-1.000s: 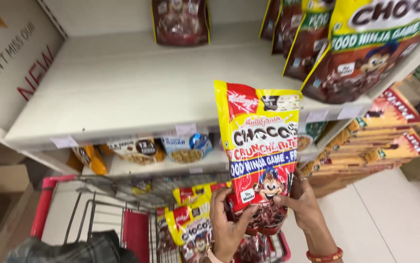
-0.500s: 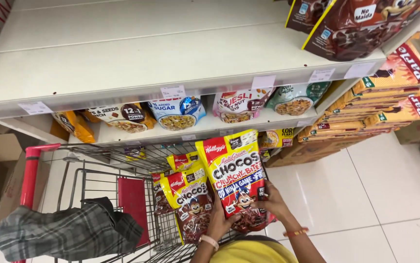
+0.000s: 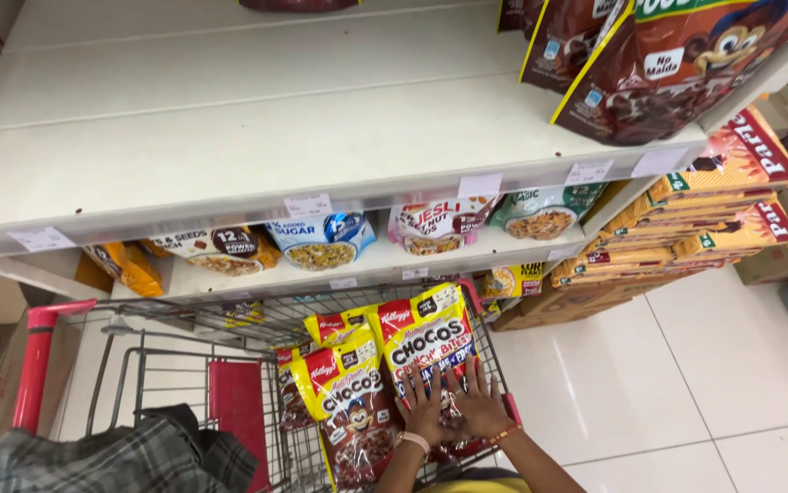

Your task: Stocking cereal bags onto a shelf from a cart and wiping the shelf surface with a cloth.

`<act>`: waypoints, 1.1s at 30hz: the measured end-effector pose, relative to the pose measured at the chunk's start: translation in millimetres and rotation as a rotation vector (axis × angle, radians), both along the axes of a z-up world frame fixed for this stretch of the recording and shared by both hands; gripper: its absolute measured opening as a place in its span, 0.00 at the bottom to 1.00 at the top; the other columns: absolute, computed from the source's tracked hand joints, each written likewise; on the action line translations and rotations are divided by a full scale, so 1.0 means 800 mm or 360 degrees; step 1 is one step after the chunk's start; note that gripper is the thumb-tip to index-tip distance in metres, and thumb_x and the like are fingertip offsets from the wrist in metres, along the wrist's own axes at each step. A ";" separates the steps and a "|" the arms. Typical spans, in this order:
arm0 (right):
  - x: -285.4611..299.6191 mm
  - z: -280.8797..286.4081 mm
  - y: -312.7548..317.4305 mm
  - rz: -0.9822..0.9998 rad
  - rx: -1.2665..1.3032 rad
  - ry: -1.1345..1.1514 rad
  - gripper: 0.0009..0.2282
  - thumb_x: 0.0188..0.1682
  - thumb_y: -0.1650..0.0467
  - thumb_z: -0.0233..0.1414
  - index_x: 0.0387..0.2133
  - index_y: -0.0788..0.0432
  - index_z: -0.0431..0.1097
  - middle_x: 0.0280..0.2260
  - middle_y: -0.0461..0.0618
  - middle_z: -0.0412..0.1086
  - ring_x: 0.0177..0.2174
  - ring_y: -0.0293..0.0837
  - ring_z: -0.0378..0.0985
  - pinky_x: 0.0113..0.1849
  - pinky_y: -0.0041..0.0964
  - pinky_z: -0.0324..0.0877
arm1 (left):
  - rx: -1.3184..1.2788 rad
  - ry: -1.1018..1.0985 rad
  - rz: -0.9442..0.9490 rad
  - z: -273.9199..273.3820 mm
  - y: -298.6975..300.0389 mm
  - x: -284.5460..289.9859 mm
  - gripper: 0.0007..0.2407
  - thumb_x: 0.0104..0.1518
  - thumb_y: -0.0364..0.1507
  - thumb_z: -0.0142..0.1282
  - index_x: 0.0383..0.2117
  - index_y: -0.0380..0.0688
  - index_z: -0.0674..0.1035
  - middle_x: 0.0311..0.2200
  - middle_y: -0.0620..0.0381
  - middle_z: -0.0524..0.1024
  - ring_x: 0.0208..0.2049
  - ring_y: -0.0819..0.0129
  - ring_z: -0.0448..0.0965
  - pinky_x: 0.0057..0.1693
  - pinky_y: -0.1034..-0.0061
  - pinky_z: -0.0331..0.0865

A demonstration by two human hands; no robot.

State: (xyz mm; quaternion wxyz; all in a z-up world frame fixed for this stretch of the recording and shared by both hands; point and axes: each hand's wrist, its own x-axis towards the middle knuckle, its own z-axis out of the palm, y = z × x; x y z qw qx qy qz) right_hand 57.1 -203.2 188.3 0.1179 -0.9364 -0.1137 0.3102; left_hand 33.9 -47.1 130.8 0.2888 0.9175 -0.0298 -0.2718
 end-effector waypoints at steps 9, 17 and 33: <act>0.040 -0.090 -0.030 0.0227 0.0019 0.0145 0.57 0.41 0.54 0.66 0.71 0.50 0.21 0.66 0.77 0.06 0.64 0.79 0.08 0.66 0.61 0.33 | 0.0015 0.0137 0.0037 -0.014 -0.010 0.027 0.69 0.23 0.51 0.81 0.74 0.64 0.35 0.72 0.43 0.13 0.72 0.36 0.12 0.65 0.22 0.32; 0.055 -0.120 -0.068 -0.0018 0.0543 -0.0161 0.43 0.37 0.63 0.67 0.67 0.50 0.49 0.68 0.70 0.29 0.66 0.67 0.37 0.65 0.49 0.50 | 0.0196 0.0187 0.0057 0.031 -0.032 0.060 0.56 0.33 0.49 0.77 0.71 0.57 0.50 0.72 0.39 0.30 0.72 0.34 0.28 0.68 0.28 0.38; 0.255 0.357 -0.190 -0.1015 0.2205 -0.2201 0.25 0.52 0.78 0.58 0.62 0.69 0.57 0.62 0.57 0.58 0.64 0.48 0.61 0.64 0.42 0.61 | -0.1314 -0.2066 0.0196 0.493 -0.163 0.252 0.12 0.57 0.26 0.62 0.46 0.34 0.80 0.54 0.42 0.76 0.58 0.46 0.76 0.64 0.60 0.69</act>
